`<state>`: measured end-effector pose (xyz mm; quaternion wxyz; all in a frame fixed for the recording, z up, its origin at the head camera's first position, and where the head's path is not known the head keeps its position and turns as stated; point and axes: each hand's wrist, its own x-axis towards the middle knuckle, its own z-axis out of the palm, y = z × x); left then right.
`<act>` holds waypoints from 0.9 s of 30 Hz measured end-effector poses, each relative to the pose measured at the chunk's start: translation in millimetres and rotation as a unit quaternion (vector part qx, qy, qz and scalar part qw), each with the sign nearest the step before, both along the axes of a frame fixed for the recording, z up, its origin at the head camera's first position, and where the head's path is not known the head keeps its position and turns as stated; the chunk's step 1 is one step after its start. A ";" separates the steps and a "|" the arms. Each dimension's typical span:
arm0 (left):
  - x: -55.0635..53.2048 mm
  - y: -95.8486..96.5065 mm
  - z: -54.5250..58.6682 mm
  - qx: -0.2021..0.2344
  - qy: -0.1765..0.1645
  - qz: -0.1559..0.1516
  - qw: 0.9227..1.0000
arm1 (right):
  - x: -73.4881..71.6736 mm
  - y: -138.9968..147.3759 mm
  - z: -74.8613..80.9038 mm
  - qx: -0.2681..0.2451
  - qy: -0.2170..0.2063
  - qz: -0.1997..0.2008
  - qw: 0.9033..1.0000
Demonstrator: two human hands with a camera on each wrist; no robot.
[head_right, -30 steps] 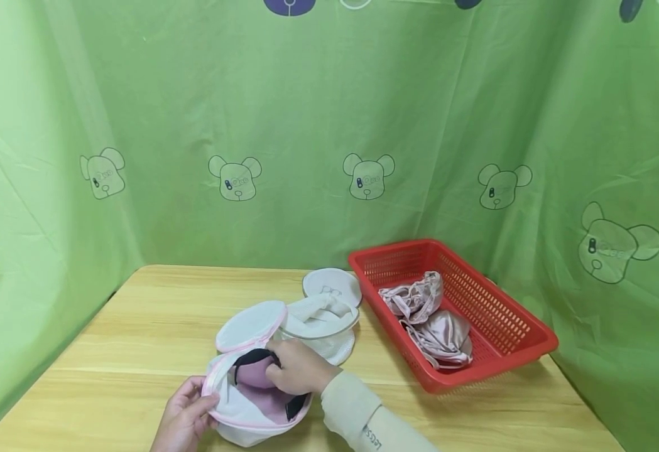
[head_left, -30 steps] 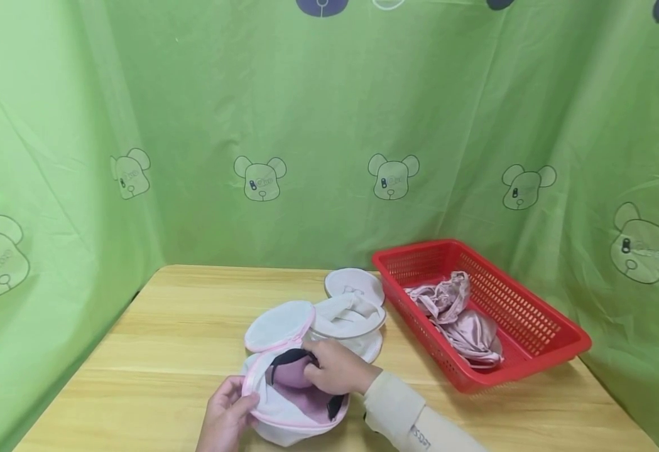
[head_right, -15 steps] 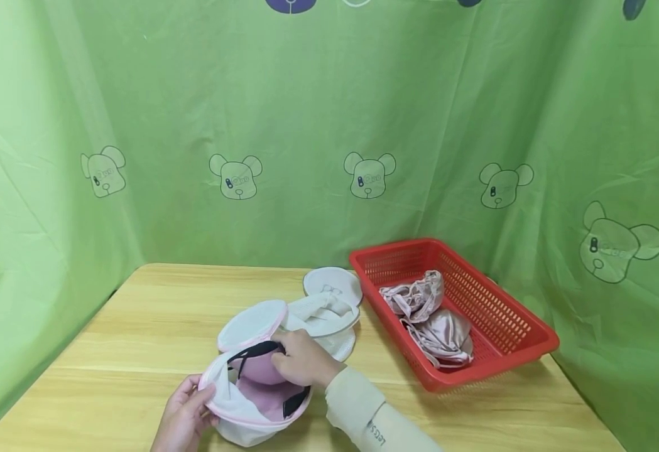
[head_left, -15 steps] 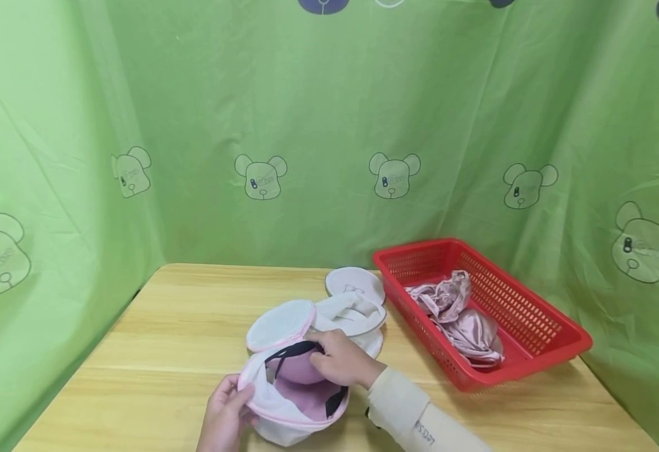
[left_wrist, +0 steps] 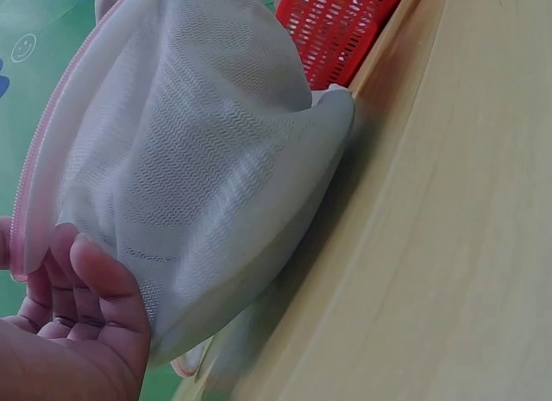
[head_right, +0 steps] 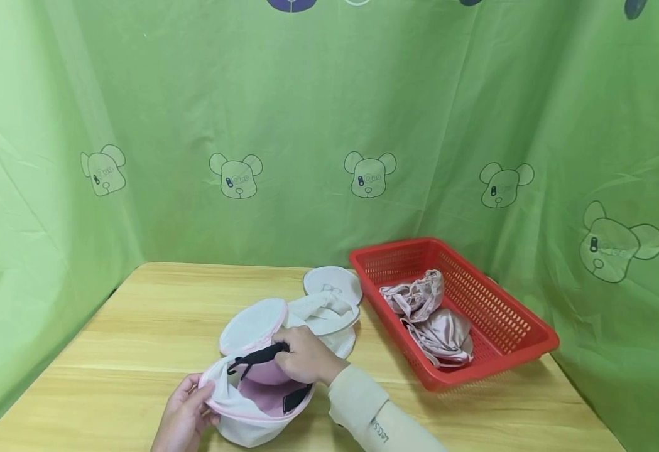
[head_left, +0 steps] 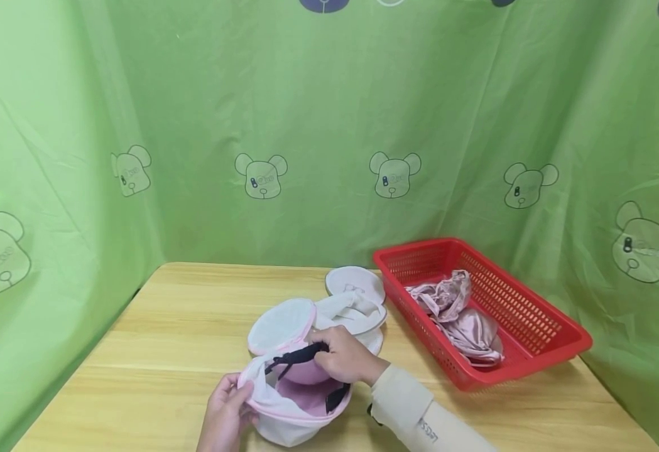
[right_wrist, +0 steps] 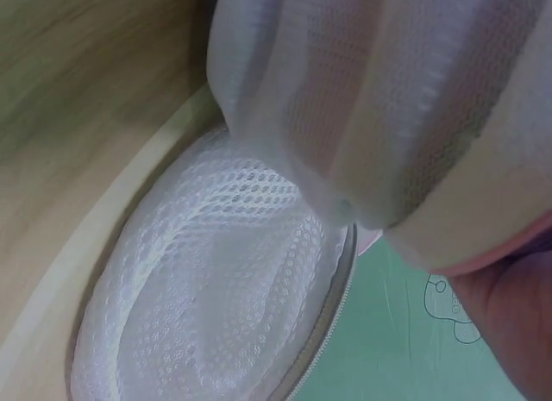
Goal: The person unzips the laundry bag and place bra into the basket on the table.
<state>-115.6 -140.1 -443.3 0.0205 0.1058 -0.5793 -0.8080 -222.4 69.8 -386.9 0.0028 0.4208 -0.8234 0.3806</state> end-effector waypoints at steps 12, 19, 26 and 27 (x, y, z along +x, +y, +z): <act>0.3 -0.8 -1.0 0.003 0.012 -0.012 1.000 | -2.0 1.7 2.4 -0.080 0.022 0.007 0.997; -0.3 -0.2 -0.3 0.006 0.019 -0.009 1.000 | -3.0 4.0 2.5 -0.043 0.024 0.006 0.999; 0.0 -1.0 -1.9 0.001 0.020 -0.011 1.000 | -1.2 5.5 0.6 0.011 -0.017 -0.013 1.000; 0.0 -1.1 -2.3 0.000 0.020 -0.013 1.000 | -1.2 5.3 0.1 0.012 -0.021 -0.021 0.999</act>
